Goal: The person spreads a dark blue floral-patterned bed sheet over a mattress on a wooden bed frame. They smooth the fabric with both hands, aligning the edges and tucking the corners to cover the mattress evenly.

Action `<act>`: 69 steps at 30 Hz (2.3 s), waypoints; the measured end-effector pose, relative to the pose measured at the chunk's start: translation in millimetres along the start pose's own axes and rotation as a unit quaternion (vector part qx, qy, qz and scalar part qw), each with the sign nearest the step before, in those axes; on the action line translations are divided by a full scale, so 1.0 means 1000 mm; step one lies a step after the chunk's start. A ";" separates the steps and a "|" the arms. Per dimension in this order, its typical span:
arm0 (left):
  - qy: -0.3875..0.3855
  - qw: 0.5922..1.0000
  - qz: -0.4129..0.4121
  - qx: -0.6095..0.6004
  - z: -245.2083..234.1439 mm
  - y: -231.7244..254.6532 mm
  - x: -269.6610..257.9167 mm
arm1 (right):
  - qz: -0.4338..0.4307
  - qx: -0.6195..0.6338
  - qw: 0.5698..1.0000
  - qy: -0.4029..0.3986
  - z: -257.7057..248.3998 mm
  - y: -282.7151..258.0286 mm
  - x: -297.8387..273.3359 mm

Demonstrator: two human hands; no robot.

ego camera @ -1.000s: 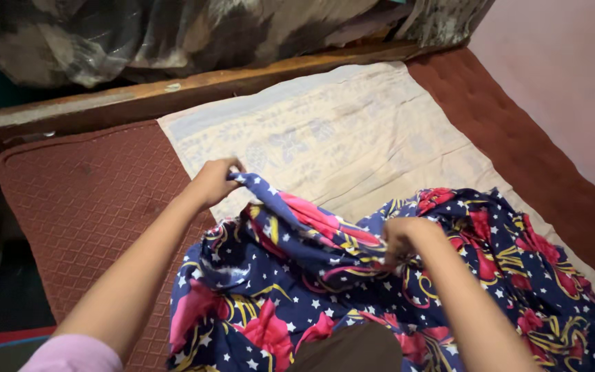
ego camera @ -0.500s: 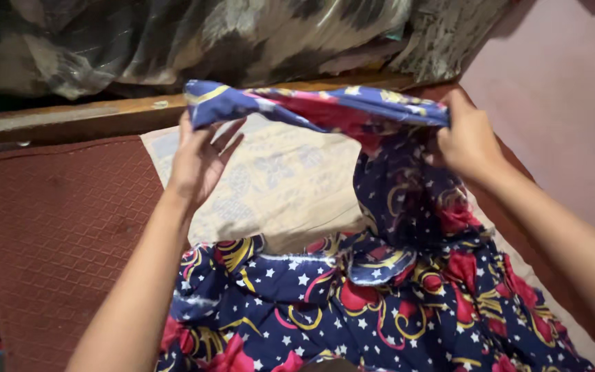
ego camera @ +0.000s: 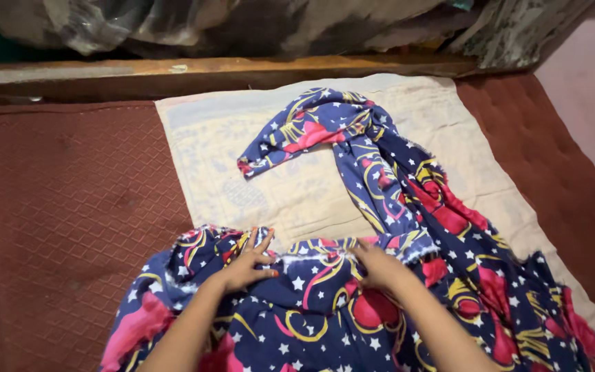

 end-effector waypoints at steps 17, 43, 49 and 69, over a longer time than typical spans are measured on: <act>0.042 0.973 -0.124 0.189 -0.071 0.060 -0.061 | 0.132 -0.067 0.871 0.468 -0.193 -0.009 -0.182; 0.377 0.900 -0.165 0.143 -0.354 0.077 -0.368 | -0.046 0.227 0.813 0.534 -0.267 -0.012 -0.208; 0.494 0.844 -0.163 0.133 -0.362 0.070 -0.376 | 0.112 0.174 0.866 0.455 -0.253 -0.033 -0.137; 0.560 0.625 -0.421 0.344 -0.320 -0.025 -0.291 | -0.172 0.264 0.943 0.107 -0.171 -0.244 0.187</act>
Point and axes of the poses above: each hand's wrist, its own x-axis towards the middle knuckle, its own z-axis out of the palm, y = z × x, the point moved 9 cm from there along x, towards the middle knuckle, and after that the axes turned 10 degrees about -y, right-handed, at the moved point
